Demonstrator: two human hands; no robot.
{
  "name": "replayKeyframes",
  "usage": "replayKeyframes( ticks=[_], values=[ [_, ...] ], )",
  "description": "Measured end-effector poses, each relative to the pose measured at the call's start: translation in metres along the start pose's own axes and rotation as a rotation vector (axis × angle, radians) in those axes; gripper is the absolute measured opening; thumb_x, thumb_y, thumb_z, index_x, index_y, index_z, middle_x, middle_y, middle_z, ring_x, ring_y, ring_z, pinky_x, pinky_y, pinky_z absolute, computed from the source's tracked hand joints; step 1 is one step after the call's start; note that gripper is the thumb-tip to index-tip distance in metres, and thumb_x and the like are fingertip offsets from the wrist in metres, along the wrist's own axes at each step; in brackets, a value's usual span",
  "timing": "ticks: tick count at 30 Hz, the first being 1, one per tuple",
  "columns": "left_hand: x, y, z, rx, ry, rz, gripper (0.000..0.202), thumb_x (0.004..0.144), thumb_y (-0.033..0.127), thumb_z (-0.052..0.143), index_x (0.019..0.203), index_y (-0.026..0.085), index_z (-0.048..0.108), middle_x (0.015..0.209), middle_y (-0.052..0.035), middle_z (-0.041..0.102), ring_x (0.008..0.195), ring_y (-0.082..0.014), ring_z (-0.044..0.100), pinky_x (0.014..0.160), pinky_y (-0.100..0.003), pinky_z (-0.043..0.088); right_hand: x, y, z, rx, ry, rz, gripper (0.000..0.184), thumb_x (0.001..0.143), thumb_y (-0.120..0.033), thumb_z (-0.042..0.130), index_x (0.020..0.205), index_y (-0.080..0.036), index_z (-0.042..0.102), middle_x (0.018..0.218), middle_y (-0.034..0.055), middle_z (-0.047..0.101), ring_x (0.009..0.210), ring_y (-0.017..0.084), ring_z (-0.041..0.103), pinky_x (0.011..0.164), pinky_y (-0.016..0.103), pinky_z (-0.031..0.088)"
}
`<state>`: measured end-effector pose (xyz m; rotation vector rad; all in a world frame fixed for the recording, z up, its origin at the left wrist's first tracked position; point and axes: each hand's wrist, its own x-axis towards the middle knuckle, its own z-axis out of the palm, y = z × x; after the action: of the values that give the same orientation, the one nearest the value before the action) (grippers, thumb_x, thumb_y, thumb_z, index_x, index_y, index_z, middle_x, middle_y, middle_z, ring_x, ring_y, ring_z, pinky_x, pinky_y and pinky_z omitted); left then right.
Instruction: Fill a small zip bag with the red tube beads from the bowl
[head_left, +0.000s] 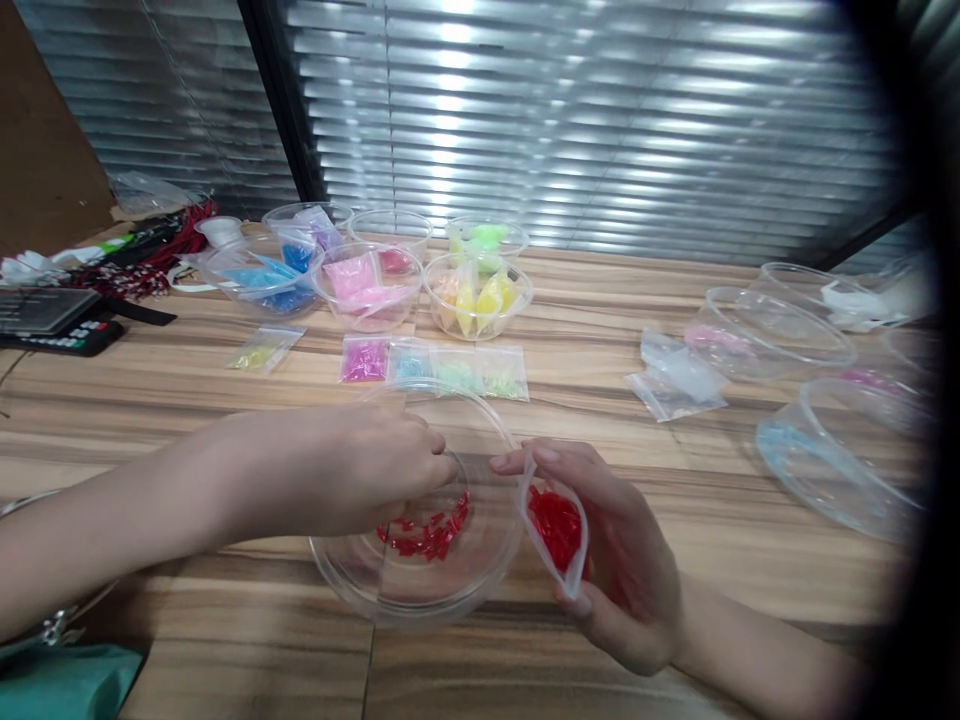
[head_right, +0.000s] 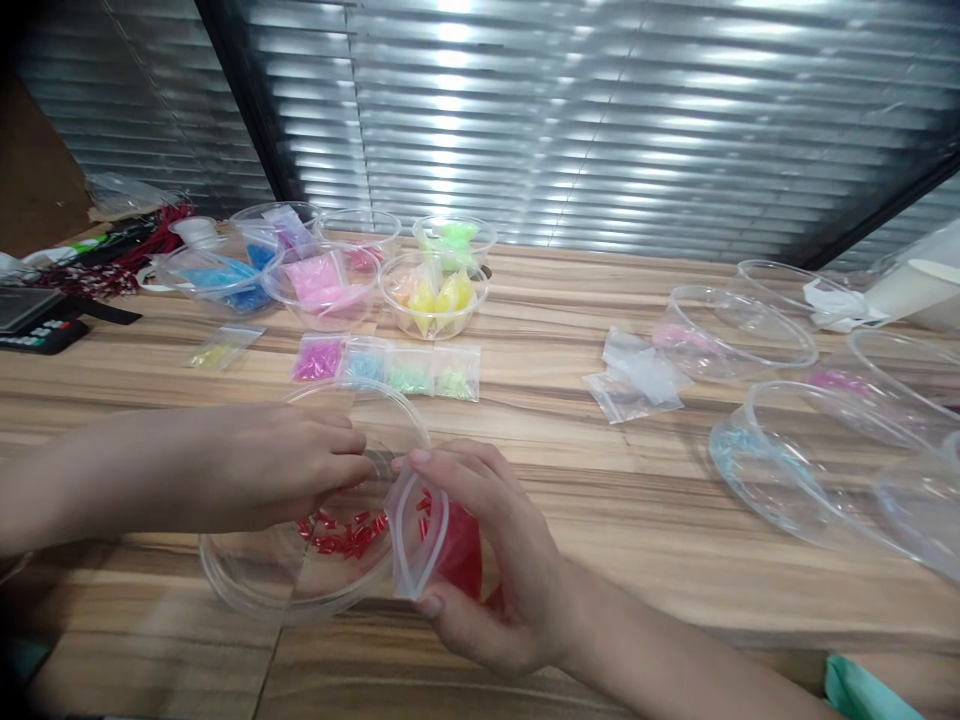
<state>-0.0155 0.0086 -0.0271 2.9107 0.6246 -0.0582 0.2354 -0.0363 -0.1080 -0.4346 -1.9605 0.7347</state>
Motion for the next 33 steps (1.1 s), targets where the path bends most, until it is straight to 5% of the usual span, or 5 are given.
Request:
replayKeyframes(
  ticks=[5, 11, 33],
  values=[
    [0.011, 0.006, -0.021, -0.218, -0.083, 0.017, 0.017, 0.089, 0.005, 0.054, 0.076, 0.017, 0.055, 0.078, 0.0027, 0.060, 0.062, -0.0093, 0.050, 0.055, -0.021, 0.036, -0.003, 0.001, -0.001, -0.016, 0.010, -0.018, 0.074, 0.084, -0.028, 0.062, 0.151, -0.018, 0.033, 0.136, 0.0110, 0.054, 0.121, 0.028, 0.053, 0.109, 0.047, 0.038],
    [0.016, 0.000, -0.023, -0.334, -0.080, 0.006, 0.020, 0.091, 0.003, 0.050, 0.078, 0.018, 0.050, 0.085, 0.0025, 0.059, 0.070, -0.0094, 0.050, 0.061, -0.020, 0.036, -0.002, 0.001, -0.002, -0.051, 0.009, -0.019, 0.073, 0.084, -0.030, 0.062, 0.151, -0.018, 0.033, 0.132, 0.0121, 0.056, 0.118, 0.030, 0.054, 0.107, 0.051, 0.040],
    [0.014, 0.001, -0.029, -0.246, 0.051, -0.091, 0.022, 0.092, 0.005, 0.045, 0.082, 0.019, 0.058, 0.067, 0.0055, 0.059, 0.053, -0.0063, 0.047, 0.047, -0.018, 0.026, -0.003, 0.002, 0.000, -0.025, 0.044, 0.000, 0.074, 0.083, -0.031, 0.064, 0.150, -0.020, 0.036, 0.126, 0.0116, 0.057, 0.114, 0.030, 0.056, 0.106, 0.051, 0.041]
  ],
)
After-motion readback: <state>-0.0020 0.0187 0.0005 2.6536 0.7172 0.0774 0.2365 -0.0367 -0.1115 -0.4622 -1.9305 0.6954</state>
